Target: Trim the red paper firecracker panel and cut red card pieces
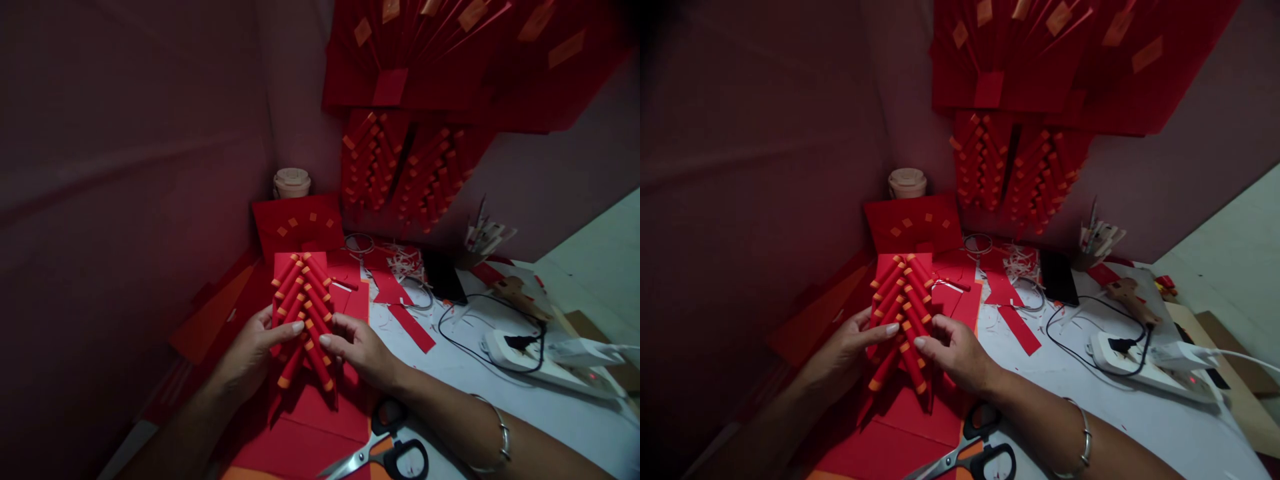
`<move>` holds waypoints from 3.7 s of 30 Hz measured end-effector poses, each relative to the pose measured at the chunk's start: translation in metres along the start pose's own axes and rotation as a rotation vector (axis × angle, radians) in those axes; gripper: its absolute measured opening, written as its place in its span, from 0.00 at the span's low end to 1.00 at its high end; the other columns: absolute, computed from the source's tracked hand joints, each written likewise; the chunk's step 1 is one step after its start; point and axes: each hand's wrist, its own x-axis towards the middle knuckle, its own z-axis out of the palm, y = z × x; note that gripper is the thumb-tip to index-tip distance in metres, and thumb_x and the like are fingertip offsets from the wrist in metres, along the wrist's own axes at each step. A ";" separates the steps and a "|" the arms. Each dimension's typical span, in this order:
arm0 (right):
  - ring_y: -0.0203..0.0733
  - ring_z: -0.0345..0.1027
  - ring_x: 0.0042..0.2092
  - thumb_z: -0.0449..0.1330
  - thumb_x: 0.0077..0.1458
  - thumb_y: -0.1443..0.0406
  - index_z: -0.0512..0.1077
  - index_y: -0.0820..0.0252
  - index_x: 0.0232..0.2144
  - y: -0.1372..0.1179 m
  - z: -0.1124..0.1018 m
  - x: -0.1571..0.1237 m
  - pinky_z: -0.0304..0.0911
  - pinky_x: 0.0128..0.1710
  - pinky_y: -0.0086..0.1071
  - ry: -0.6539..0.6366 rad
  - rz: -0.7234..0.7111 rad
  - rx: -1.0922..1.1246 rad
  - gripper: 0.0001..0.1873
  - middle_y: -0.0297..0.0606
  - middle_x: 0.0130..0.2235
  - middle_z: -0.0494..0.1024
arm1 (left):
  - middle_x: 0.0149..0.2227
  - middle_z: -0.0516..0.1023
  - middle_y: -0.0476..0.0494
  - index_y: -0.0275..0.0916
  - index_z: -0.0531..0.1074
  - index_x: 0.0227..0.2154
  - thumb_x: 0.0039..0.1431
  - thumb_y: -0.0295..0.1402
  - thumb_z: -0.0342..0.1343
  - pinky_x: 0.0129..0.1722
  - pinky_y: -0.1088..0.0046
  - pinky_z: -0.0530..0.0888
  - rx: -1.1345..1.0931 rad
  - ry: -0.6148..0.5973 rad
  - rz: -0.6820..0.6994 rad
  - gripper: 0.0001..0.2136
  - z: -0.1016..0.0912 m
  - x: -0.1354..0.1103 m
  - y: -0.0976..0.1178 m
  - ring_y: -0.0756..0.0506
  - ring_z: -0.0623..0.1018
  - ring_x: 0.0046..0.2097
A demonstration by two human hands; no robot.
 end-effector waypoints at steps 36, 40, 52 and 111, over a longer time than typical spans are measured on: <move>0.34 0.64 0.29 0.69 0.53 0.59 0.69 0.59 0.50 0.014 0.001 -0.001 0.61 0.28 0.28 -0.052 0.038 -0.106 0.25 0.32 0.33 0.74 | 0.41 0.85 0.37 0.38 0.79 0.45 0.46 0.27 0.69 0.37 0.65 0.80 -0.006 0.070 0.028 0.19 -0.001 0.000 0.002 0.36 0.84 0.41; 0.34 0.63 0.28 0.68 0.53 0.60 0.69 0.58 0.51 0.016 0.001 -0.001 0.61 0.26 0.27 -0.044 0.028 -0.138 0.24 0.31 0.32 0.73 | 0.42 0.85 0.37 0.38 0.79 0.45 0.47 0.26 0.68 0.41 0.65 0.79 0.007 0.046 0.043 0.19 -0.002 0.000 0.001 0.35 0.83 0.44; 0.34 0.62 0.28 0.69 0.52 0.59 0.70 0.59 0.50 0.012 0.002 -0.001 0.60 0.25 0.26 -0.048 0.044 -0.075 0.24 0.31 0.31 0.72 | 0.41 0.85 0.36 0.38 0.79 0.43 0.44 0.28 0.71 0.39 0.65 0.80 -0.013 0.039 0.020 0.20 -0.002 -0.002 0.000 0.35 0.84 0.41; 0.37 0.52 0.26 0.54 0.62 0.59 0.57 0.55 0.21 -0.038 -0.038 0.012 0.48 0.28 0.32 0.560 -0.361 -0.500 0.18 0.27 0.22 0.59 | 0.38 0.85 0.35 0.36 0.79 0.45 0.42 0.30 0.72 0.38 0.62 0.80 0.099 -0.230 -0.247 0.23 0.005 -0.012 0.003 0.32 0.84 0.41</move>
